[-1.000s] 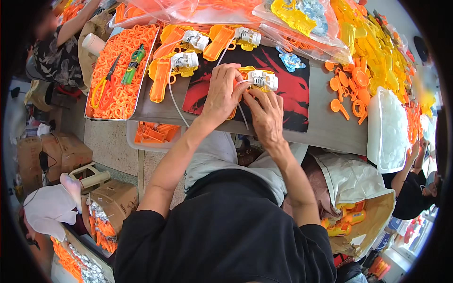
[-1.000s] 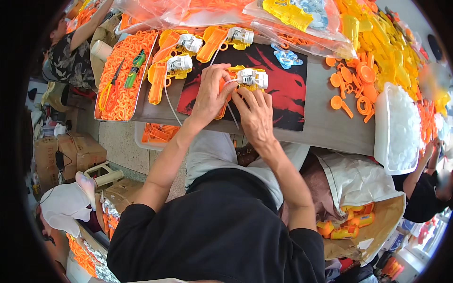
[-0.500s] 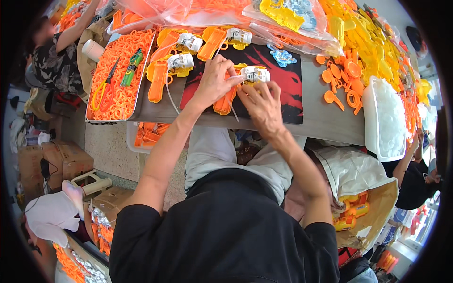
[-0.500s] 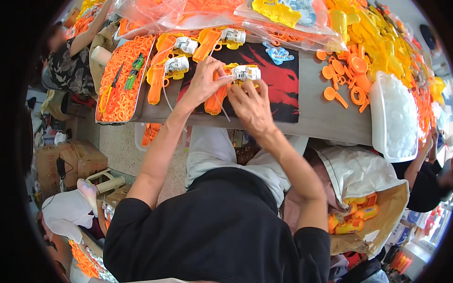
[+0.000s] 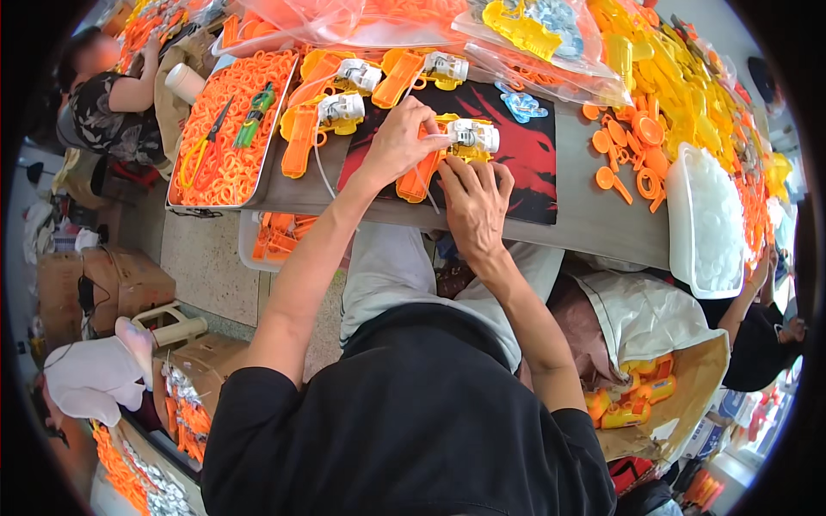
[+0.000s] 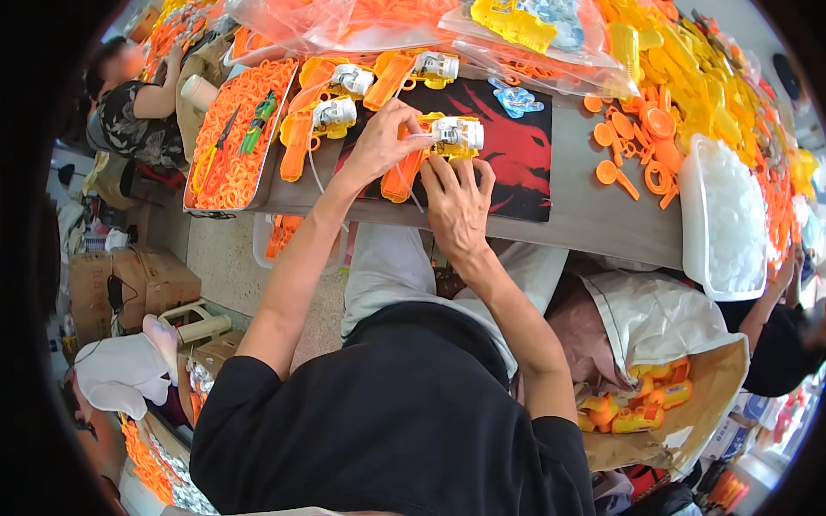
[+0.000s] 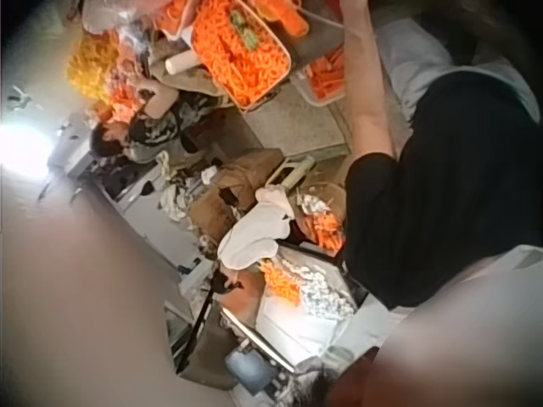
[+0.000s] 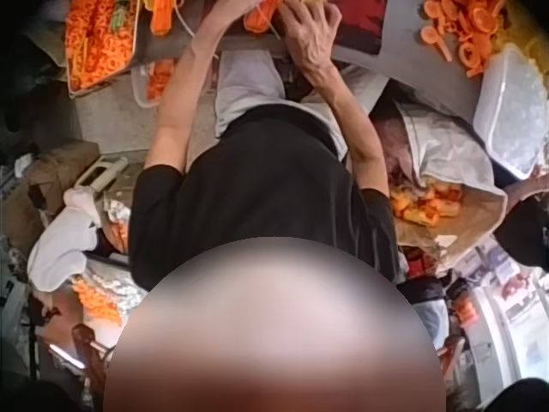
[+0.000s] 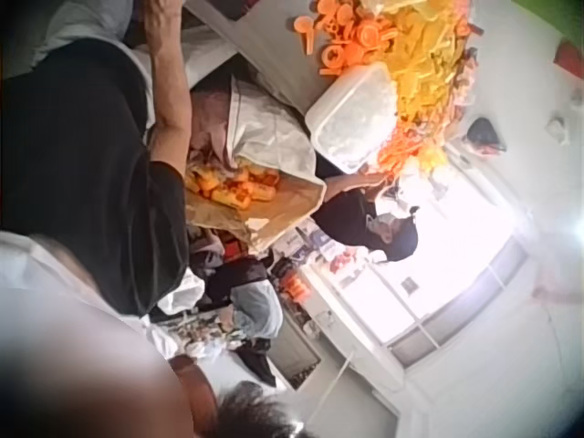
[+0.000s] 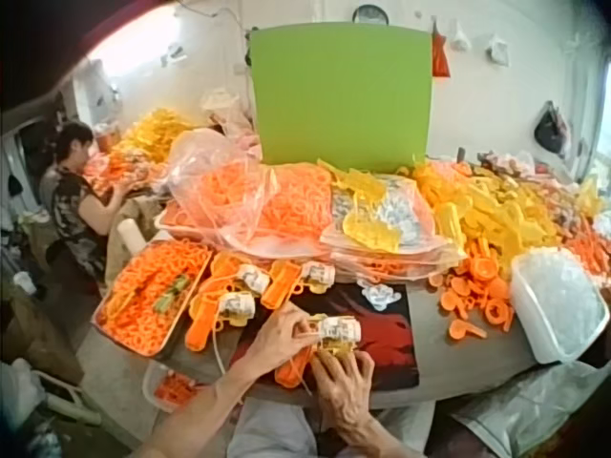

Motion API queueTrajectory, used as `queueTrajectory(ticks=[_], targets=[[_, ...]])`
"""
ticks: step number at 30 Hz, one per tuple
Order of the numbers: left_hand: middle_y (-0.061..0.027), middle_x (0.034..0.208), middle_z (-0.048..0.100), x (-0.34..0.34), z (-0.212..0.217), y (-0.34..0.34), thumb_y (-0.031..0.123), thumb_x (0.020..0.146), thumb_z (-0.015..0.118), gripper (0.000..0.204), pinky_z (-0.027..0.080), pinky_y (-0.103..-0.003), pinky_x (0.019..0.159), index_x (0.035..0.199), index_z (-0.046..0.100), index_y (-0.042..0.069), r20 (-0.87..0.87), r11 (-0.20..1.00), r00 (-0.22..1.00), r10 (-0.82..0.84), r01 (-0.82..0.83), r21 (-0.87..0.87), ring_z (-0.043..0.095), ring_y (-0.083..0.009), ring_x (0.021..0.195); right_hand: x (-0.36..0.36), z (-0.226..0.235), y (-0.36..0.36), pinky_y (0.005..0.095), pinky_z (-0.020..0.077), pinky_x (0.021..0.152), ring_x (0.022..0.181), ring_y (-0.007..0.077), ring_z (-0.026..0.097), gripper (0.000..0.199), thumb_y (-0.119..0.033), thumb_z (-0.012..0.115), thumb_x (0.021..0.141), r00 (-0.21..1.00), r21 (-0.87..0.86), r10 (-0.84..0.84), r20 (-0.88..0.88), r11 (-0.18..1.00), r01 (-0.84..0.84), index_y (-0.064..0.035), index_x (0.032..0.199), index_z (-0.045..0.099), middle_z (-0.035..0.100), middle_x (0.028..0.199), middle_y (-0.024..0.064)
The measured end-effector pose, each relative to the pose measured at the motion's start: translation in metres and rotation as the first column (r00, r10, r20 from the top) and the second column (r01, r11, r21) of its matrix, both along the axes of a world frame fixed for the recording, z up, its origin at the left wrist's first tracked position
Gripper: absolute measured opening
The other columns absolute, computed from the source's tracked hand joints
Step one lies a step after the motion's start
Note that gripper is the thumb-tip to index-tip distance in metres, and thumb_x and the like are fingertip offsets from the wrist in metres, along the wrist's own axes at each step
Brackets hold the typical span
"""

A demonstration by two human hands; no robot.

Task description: Assembling plastic toy guns by combining various orange and yellow components on a workbench.

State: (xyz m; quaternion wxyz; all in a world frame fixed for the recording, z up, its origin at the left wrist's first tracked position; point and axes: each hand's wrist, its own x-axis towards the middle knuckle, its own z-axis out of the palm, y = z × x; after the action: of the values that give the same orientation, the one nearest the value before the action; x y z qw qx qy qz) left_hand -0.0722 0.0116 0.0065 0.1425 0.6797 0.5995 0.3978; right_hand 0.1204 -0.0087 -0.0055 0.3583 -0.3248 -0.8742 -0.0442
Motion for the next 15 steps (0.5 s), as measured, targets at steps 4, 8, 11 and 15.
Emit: queueTrajectory(ticks=[4,8,11,15], targets=[[-0.0095,0.099,0.058,0.007,0.009,0.001,0.02,0.081,0.083,0.029,0.048,-0.037,0.09,0.083,0.062,0.001,-0.03,1.0,0.999,0.024,-0.025,-0.014,0.061,-0.0261,0.097,0.01,0.016,0.015,0.0434,0.0373,0.101,0.102,0.0183,0.06,0.033,-0.012,0.065,0.081,0.987,0.091,0.087,0.133,0.991,-0.1,-0.0089,0.114,0.07,0.067,0.113,-0.0003],[-0.0094,0.099,0.058,0.007,0.012,0.003,0.022,0.08,0.084,0.03,0.048,-0.037,0.092,0.084,0.062,0.001,-0.028,1.0,0.999,0.025,-0.026,-0.013,0.061,-0.0263,0.1,0.005,0.008,0.012,0.0432,0.0371,0.099,0.099,0.0186,0.06,0.036,-0.011,0.063,0.081,0.988,0.078,0.074,0.139,0.993,-0.085,-0.0039,0.115,0.068,0.066,0.115,0.0039],[-0.0108,0.107,0.061,0.002,0.01,-0.001,0.022,0.081,0.084,0.03,0.047,-0.039,0.094,0.084,0.063,0.002,-0.011,1.0,1.0,0.007,-0.007,-0.018,0.061,-0.0279,0.104,-0.013,0.004,-0.01,0.0411,0.0383,0.096,0.099,0.0201,0.06,0.034,-0.007,0.064,0.08,0.998,0.002,-0.036,0.053,0.999,0.036,-0.0029,0.113,0.068,0.065,0.118,0.0064],[-0.0136,0.128,0.062,0.015,0.028,-0.028,0.024,0.081,0.084,0.029,0.046,-0.045,0.098,0.082,0.064,0.003,-0.218,0.967,0.952,0.216,-0.178,0.183,0.059,-0.0326,0.113,0.005,0.024,0.014,0.0395,0.0418,0.09,0.094,0.0238,0.062,0.016,-0.002,0.074,0.08,0.96,-0.185,0.012,-0.28,0.981,-0.066,-0.0061,0.096,0.074,0.073,0.097,0.0055]])
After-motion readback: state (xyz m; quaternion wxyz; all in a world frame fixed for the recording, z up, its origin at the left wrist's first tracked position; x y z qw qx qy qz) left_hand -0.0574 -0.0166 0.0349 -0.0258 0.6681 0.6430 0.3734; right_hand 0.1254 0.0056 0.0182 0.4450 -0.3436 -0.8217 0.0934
